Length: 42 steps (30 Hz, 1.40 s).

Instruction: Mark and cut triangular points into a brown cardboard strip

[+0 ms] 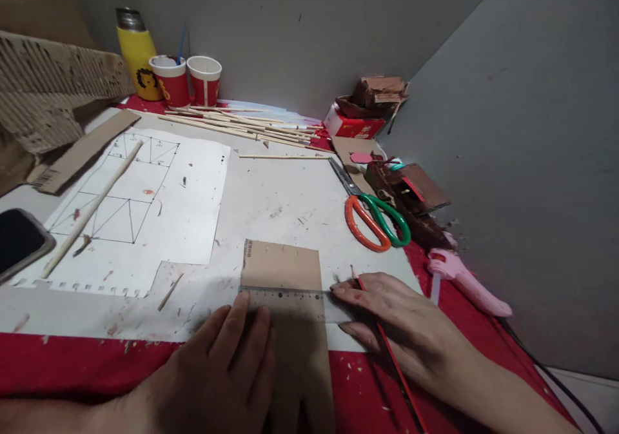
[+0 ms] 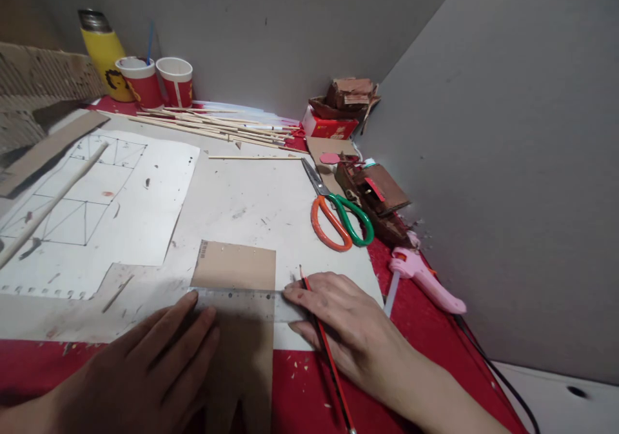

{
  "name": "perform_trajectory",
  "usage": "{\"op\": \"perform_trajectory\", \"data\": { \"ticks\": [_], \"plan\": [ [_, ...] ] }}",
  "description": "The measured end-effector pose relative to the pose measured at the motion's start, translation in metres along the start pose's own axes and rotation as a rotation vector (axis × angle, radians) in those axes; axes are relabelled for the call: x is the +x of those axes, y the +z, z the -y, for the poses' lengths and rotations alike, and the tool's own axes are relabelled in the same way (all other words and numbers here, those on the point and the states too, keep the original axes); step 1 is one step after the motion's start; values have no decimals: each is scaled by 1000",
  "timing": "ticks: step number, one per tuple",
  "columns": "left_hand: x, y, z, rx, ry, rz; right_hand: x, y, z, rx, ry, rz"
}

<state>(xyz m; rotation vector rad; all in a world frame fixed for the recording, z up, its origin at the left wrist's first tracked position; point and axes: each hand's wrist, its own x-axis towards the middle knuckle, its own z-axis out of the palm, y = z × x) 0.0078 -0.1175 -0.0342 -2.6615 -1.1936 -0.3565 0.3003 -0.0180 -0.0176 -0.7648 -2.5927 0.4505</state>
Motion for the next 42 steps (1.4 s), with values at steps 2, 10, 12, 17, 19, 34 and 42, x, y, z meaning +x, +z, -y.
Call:
{"op": "perform_trajectory", "data": {
  "ticks": [2, 10, 12, 17, 19, 34, 42],
  "plan": [
    [-1, -1, 0, 2, 2, 27, 0, -1, 2, 0, 7, -3],
    [0, -1, 2, -27, 18, 55, -3, -1, 5, 20, 14, 28],
    [1, -1, 2, -25, 10, 35, -4, -1, 4, 19, 12, 36],
    [1, 0, 2, -3, 11, 14, -7, 0, 3, 10, -5, 32],
    [1, 0, 2, -1, 11, 17, -7, -1, 2, 9, -3, 37],
    [7, -3, 7, -53, 23, 16, 5, -17, 9, 15, 106, -17],
    [14, -10, 17, -84, 154, 37, 66, -9, 28, 510, 200, -103]
  ]
}}
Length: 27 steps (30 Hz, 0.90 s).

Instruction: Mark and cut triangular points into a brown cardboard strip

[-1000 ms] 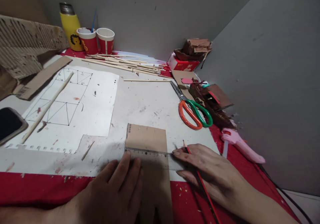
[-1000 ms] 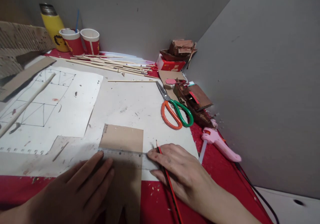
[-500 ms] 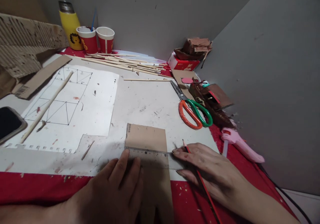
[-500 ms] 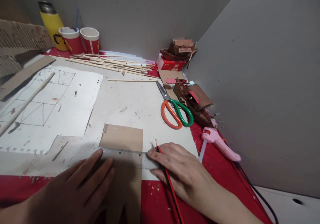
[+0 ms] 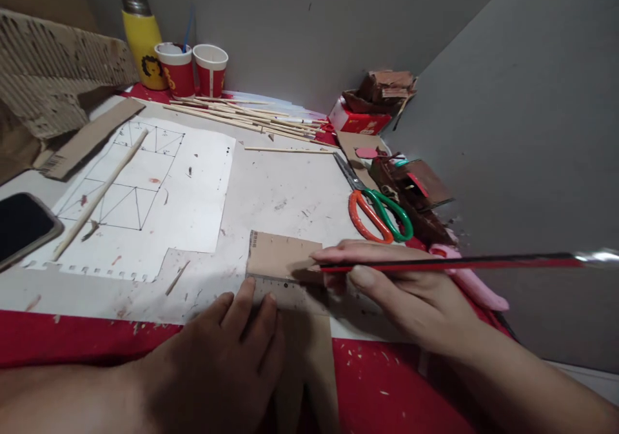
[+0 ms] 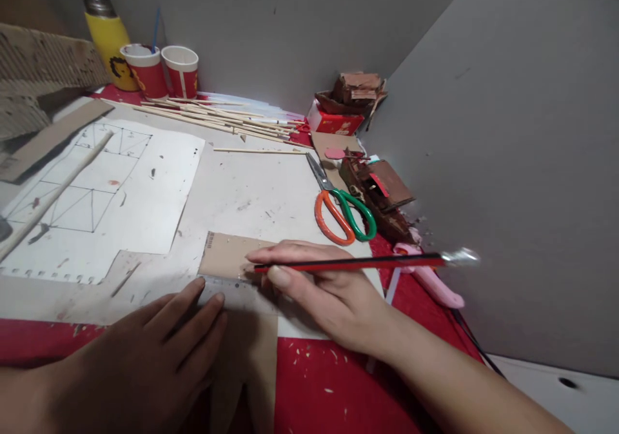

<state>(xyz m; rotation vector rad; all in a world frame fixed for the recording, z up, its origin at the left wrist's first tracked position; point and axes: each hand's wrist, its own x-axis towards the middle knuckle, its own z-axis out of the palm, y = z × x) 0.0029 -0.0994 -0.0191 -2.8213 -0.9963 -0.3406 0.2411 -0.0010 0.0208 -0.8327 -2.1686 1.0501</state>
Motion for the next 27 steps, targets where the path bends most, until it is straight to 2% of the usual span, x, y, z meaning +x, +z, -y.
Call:
{"op": "perform_trajectory", "data": {
  "ticks": [5, 9, 17, 27],
  "plan": [
    [4, -4, 0, -10, -11, 32, 18, 33, -9, 243, 239, 35],
    [4, -6, 1, -4, 1, 17, 20, 45, -14, 305, 349, 14],
    [5, -8, 1, -2, -8, 20, 18, 46, -17, 145, 206, -9],
    [5, -10, 3, 0, 23, 19, 18, 47, -23, 79, 166, 33]
  ]
}}
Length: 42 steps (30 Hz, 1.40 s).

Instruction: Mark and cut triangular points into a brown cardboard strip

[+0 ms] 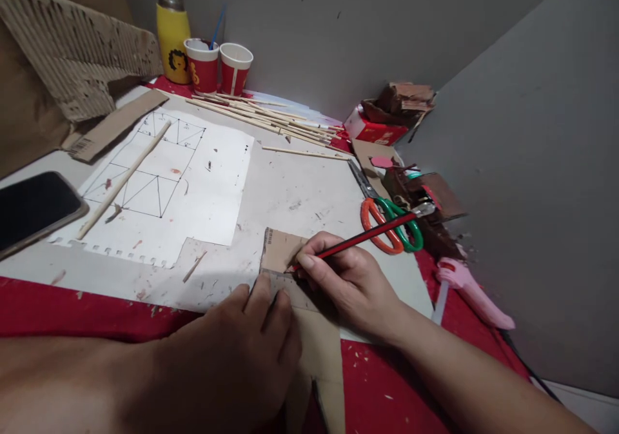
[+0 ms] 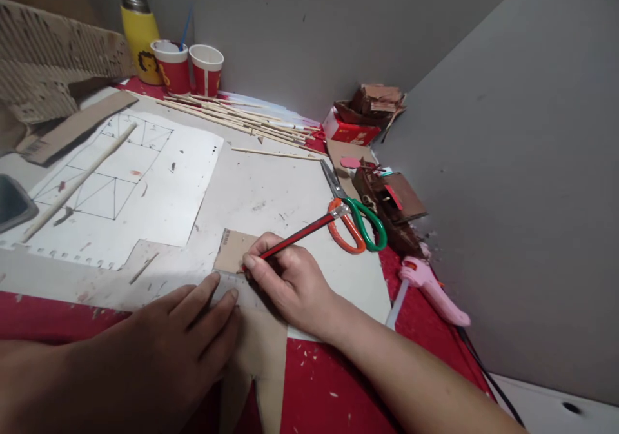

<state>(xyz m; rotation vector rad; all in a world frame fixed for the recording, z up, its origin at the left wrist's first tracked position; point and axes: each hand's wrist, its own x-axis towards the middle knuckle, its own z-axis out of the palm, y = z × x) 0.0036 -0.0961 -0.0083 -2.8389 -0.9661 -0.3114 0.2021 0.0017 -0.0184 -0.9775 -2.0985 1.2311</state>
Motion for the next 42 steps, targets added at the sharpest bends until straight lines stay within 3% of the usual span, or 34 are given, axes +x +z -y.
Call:
{"op": "perform_trajectory", "data": {
  "ticks": [18, 27, 42],
  "plan": [
    [0, 1, -1, 16, -15, -13, -1, 0, 5, -97, -64, 36],
    [0, 2, -1, 29, -18, -25, -1, 1, 7, -162, -162, 11],
    [1, 1, -1, 15, -15, -36, -2, 1, 5, -125, -124, -12]
  ]
}}
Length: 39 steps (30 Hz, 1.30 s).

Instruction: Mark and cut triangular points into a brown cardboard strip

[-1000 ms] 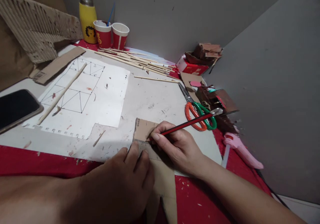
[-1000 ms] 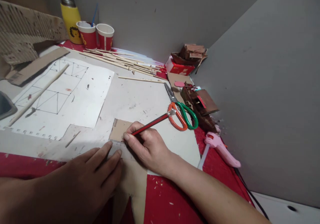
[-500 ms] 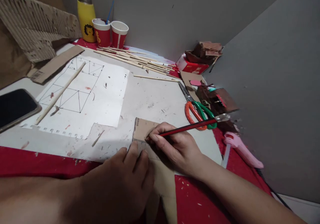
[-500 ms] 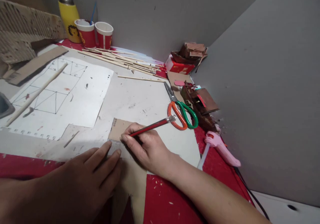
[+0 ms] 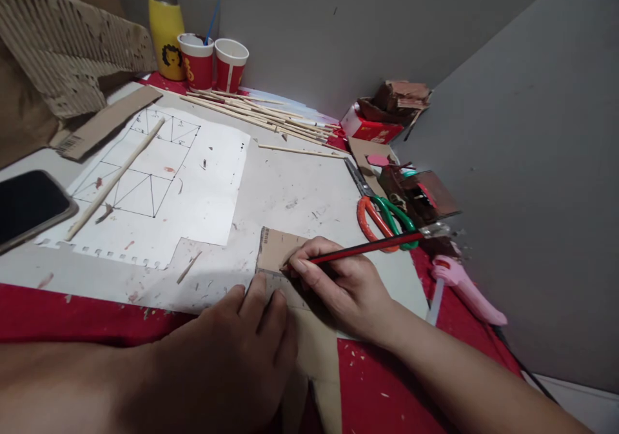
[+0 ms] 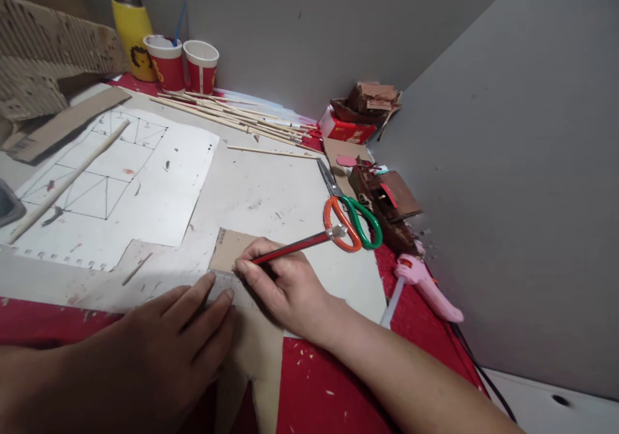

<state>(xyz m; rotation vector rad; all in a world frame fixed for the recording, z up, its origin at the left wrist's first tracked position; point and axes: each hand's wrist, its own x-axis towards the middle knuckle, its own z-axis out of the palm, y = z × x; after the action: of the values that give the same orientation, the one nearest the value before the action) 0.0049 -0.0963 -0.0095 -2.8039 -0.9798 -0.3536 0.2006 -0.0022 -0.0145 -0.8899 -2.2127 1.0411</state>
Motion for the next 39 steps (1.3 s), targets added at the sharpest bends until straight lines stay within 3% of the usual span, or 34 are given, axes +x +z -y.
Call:
{"op": "perform_trajectory", "data": {
  "ticks": [39],
  "plan": [
    [-1, 2, 0, -6, -1, 5, -2, 1, -4, 75, 8, -16]
  ]
}}
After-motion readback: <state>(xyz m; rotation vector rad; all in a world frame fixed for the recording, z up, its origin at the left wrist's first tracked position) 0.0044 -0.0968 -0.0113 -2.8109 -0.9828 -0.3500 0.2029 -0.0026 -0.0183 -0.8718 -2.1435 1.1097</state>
